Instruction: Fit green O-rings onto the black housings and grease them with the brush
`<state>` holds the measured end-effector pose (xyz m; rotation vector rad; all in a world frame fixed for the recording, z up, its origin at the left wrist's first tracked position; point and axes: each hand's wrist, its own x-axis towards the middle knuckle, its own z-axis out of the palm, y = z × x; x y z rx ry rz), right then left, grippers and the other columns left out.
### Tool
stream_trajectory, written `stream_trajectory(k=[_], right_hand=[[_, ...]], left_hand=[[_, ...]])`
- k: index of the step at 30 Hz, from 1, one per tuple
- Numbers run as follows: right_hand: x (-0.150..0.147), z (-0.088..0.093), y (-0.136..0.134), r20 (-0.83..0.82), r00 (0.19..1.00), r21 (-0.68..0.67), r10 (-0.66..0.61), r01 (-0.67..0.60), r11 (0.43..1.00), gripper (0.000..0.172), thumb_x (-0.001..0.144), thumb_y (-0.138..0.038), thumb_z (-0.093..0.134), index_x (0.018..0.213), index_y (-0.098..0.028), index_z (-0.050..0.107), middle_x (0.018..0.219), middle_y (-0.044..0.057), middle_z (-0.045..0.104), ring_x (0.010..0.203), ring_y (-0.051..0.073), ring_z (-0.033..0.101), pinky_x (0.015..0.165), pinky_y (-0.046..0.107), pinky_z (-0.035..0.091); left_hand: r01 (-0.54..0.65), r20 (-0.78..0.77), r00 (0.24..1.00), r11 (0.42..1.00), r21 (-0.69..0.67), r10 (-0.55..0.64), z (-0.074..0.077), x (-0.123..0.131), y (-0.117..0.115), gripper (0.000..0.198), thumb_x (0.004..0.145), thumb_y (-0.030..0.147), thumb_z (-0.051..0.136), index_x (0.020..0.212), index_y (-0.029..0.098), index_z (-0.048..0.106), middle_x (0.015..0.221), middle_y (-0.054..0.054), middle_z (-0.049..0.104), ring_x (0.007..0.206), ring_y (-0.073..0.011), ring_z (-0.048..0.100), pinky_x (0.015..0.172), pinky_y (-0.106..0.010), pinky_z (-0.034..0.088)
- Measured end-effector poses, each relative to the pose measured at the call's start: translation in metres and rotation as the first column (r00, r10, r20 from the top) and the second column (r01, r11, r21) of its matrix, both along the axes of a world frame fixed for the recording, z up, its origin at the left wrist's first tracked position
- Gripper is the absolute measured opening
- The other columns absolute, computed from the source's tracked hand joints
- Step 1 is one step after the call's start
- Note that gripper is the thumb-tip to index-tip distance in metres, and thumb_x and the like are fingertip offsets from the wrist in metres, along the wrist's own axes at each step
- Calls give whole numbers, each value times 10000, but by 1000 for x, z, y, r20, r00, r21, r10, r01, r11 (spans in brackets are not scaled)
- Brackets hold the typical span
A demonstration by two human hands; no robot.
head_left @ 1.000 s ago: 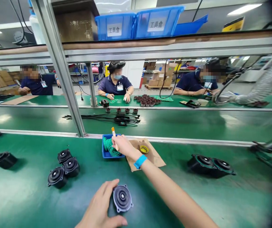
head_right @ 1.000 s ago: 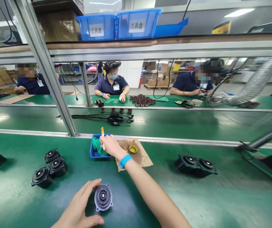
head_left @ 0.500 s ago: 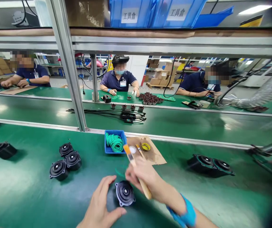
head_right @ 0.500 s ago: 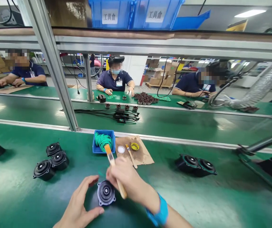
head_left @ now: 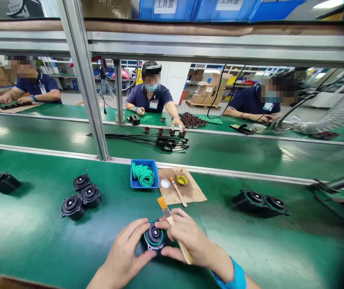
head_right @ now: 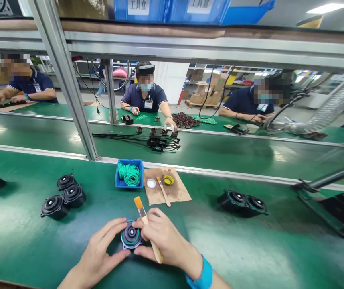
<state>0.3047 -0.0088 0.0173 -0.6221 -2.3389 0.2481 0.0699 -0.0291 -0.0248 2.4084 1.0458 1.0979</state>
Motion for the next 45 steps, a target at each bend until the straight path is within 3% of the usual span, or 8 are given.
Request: stream_trajectory(k=[6,15,20,25,29,33,37,45], right_hand=[[4,-9,2,-26,999,65,-32,33,997,193,939,-288,595,802,-218,479,944,81,736,820,185,683,769,371,505],[6,-25,-12,-40,999,263,4,7,965,144,883,-55,608,902,-197,628,936,73,763,785,191,714,736,388,572],[4,-25,-17,-59,998,257,12,4,966,168,886,-24,588,887,-185,634,848,67,766,732,179,710,733,378,586],[4,-27,-26,-24,999,236,41,-34,971,156,929,-97,565,959,-231,641,889,50,769,775,178,717,757,363,588],[2,-28,-39,-348,933,-124,-88,47,991,50,958,-215,559,1001,-231,580,933,73,756,868,198,713,756,352,586],[2,-20,-48,-554,773,-525,-308,-37,850,281,1015,-435,394,1024,-232,587,635,24,690,609,177,655,597,300,542],[1,-13,-47,-558,739,-583,-377,-26,812,416,996,-536,369,1095,-231,635,454,-52,496,409,114,420,460,237,390],[17,-6,-39,-511,709,-649,-485,51,759,496,957,-578,434,1201,-204,650,468,-52,431,395,98,345,385,215,299]], left_hand=[[-10,26,1000,993,118,7,-9,0,-1,368,878,300,651,1213,164,581,1220,-153,685,1073,-244,693,920,-308,582],[-11,-23,1000,966,260,18,-21,5,-9,162,899,95,559,1031,136,643,1287,-224,626,1168,-289,632,925,-342,584],[18,-10,1000,950,313,-16,-18,12,-10,209,889,20,511,940,162,656,1347,-179,577,1245,-291,569,963,-404,563],[-25,76,997,968,250,6,-19,17,-13,324,911,34,480,1074,235,676,1259,-105,575,1231,-263,584,927,-381,583],[-20,161,987,994,112,2,-20,18,-13,315,919,78,505,1032,298,701,1265,-69,512,1247,-263,563,957,-402,562],[-107,253,956,979,-173,149,-17,17,-11,407,846,205,657,1239,235,554,1283,-129,553,1189,-279,594,977,-449,538],[-82,236,956,929,-360,175,-15,17,-8,671,762,236,732,1358,203,425,1279,-142,612,1136,-280,627,961,-460,532],[-74,248,944,874,-480,216,-11,19,-5,519,698,217,775,1180,215,582,1126,-69,694,1031,-251,673,922,-409,548]])
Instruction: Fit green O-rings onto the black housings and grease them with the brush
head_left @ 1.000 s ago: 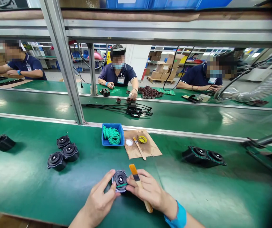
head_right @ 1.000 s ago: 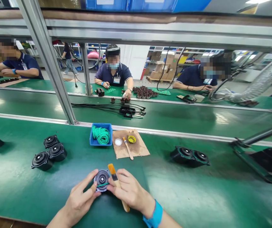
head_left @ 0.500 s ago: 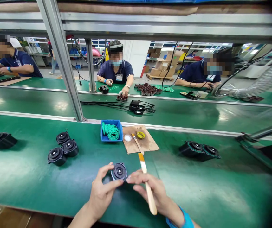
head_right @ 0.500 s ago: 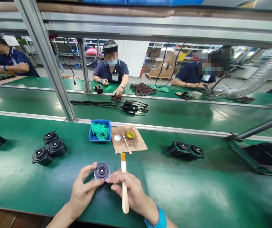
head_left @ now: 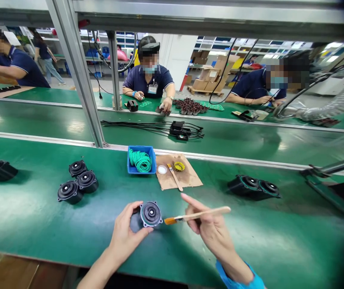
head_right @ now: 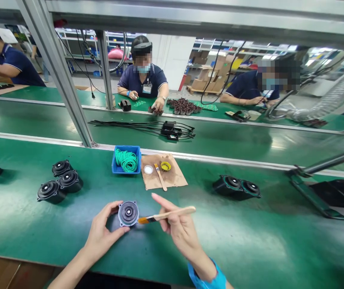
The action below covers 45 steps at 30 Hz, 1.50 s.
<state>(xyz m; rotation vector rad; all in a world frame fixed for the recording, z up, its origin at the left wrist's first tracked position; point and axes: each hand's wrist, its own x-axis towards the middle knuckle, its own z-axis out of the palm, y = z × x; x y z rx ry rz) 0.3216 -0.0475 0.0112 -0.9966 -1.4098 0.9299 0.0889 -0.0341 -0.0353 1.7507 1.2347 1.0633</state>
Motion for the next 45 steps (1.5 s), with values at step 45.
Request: stream_trajectory(k=[45], right_hand=[[-5,13,22,335,929,-78,158,-140,987,462,999,-440,418,641,-173,537,740,28,567,559,97,466,522,228,380]], left_hand=[[125,-55,991,983,131,-119,5,-6,-1,561,711,182,792,1220,241,563,1170,-76,675,1075,-244,654,950,-387,537]])
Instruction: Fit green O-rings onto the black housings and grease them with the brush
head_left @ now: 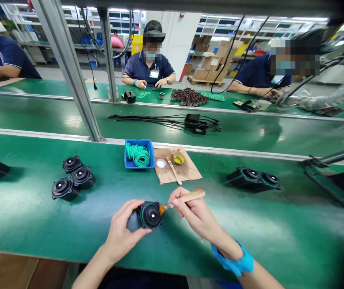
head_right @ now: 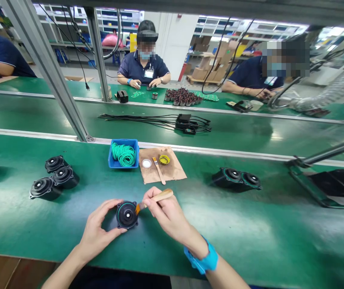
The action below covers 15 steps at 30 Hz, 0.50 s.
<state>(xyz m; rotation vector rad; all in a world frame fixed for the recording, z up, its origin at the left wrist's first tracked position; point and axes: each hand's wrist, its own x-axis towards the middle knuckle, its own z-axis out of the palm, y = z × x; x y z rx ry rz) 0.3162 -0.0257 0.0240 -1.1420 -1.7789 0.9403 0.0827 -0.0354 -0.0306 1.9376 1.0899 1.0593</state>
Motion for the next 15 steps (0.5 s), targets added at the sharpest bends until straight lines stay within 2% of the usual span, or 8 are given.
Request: stream_trajectory(k=[4,7,15], right_hand=[[3,10,8,57,989,47,137,-140,989,469,1001,-428,428,633,-170,564,746,43,620,582,104,518,548,225,419],[4,17,13,97,970,35,222,-227,973,417,988,-435,461,735,-159,646,785,50,661,563,102,540,549,224,449],[-3,41,20,165,910,67,380,-395,916,358,981,-409,488,834,-167,708,752,44,697,623,129,608,605,230,481]], left_hand=[[33,-27,999,998,58,-31,3,-4,-1,577,724,177,785,1252,236,558,1201,-96,669,1091,-249,654,949,-380,546],[79,-48,996,991,107,-74,4,-6,-2,551,761,188,758,1271,232,552,1217,-109,661,1104,-250,652,950,-373,552],[128,-126,987,960,249,-99,9,-5,-6,474,846,250,688,1290,219,523,1196,-123,654,1120,-249,643,961,-368,549]])
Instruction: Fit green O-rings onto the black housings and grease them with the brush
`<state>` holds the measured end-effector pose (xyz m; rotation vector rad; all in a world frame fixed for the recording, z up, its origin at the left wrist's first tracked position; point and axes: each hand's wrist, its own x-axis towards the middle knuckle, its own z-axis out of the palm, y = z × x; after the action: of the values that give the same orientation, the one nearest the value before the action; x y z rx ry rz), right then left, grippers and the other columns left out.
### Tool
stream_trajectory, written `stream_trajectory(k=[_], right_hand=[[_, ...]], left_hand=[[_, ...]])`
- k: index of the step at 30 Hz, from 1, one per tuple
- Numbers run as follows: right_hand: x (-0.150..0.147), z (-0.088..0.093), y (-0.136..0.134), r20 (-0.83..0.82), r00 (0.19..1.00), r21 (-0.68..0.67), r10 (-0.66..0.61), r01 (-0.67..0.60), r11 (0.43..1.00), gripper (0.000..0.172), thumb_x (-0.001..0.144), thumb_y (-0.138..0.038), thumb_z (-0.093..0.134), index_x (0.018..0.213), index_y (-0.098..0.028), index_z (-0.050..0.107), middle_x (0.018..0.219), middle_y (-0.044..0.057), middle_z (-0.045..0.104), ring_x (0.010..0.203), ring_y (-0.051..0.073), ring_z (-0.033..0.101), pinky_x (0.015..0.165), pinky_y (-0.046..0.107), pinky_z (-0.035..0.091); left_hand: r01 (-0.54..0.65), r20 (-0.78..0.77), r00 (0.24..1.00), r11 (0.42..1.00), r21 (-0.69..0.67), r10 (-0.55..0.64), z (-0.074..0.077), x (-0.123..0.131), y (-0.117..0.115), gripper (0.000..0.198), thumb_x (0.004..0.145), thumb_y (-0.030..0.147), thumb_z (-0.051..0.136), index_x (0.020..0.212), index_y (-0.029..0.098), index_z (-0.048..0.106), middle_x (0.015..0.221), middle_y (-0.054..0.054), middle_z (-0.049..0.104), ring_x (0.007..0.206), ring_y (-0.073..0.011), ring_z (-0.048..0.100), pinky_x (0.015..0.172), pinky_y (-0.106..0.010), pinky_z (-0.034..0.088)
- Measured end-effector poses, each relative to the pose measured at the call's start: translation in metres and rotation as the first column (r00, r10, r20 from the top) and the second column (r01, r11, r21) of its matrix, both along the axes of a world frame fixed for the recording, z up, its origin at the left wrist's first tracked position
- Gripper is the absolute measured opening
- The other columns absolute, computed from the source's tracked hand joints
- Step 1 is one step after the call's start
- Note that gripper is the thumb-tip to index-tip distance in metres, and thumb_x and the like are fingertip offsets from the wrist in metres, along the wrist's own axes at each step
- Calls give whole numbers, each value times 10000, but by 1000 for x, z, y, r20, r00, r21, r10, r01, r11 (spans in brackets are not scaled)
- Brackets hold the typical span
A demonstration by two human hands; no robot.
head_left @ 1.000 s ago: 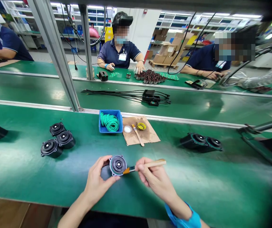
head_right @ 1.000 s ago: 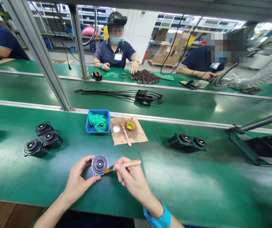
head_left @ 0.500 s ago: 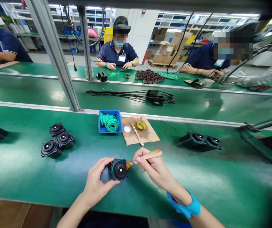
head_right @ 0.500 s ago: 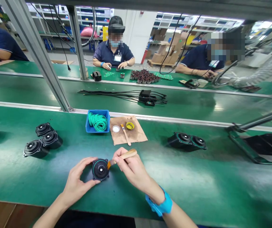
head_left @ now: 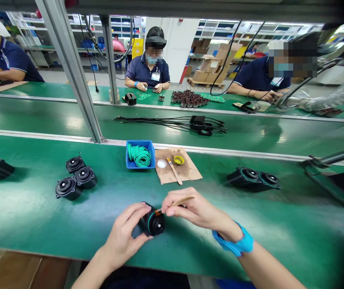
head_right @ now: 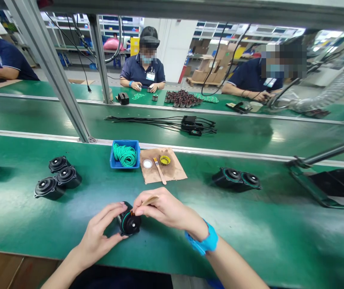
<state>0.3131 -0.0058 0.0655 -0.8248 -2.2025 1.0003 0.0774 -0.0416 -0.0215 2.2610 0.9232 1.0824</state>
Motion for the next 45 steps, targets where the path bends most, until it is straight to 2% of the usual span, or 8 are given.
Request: stream_trajectory(k=[7,10,13,16,22,29,35,45], right_hand=[[-11,13,-9,28,985,27,169,-170,985,320,991,-361,480,879,-166,708,786,48,693,687,129,638,665,215,492],[-11,8,-21,-31,999,61,-27,28,998,341,998,-368,462,837,-178,695,750,36,678,618,120,628,600,208,496],[-14,-2,-34,-124,944,109,-305,319,942,376,1003,-387,438,803,-187,685,720,36,670,512,105,589,528,213,493],[-21,-10,-43,-162,919,173,-359,384,907,371,982,-423,486,766,-195,683,693,40,689,528,122,616,562,229,517],[-34,-18,-51,-228,932,222,-281,331,917,189,965,-358,548,940,-196,641,749,41,706,616,141,644,603,235,523],[-35,-21,-61,-41,985,432,-167,168,886,312,1029,-308,386,856,-166,603,606,29,591,512,132,505,497,258,415],[-31,-30,-58,-96,989,488,-114,146,860,203,1019,-267,409,970,-156,572,639,38,598,531,144,515,519,272,419],[-17,-34,-60,-13,999,501,-34,36,864,218,1025,-254,361,990,-178,562,635,31,605,548,153,536,579,285,453]], left_hand=[[-13,-66,998,999,40,16,8,4,-4,446,840,203,670,1250,212,496,1143,-118,652,1062,-260,637,915,-388,543],[-81,-75,994,996,30,83,11,7,-6,482,785,180,709,1213,214,489,1092,-107,654,981,-262,642,844,-395,545],[-146,-83,986,989,16,147,13,9,-7,499,741,176,739,1174,206,493,1051,-99,645,935,-259,632,803,-396,530],[-185,-84,979,982,30,187,13,9,-9,487,739,187,731,1164,211,493,1016,-89,639,907,-254,625,794,-398,507],[-226,-81,969,969,101,234,13,10,-10,465,753,180,691,1169,220,489,992,-77,644,882,-250,622,797,-393,467],[-234,-108,963,964,125,247,13,9,-9,497,725,150,682,1173,214,476,992,-77,643,875,-249,618,812,-397,447],[-245,-61,966,963,110,253,15,11,-8,520,669,121,722,1137,198,509,977,-70,641,866,-241,615,786,-383,477],[-236,45,967,948,-215,251,19,10,-4,446,643,171,776,1042,222,583,963,-37,662,871,-218,658,753,-333,549]])
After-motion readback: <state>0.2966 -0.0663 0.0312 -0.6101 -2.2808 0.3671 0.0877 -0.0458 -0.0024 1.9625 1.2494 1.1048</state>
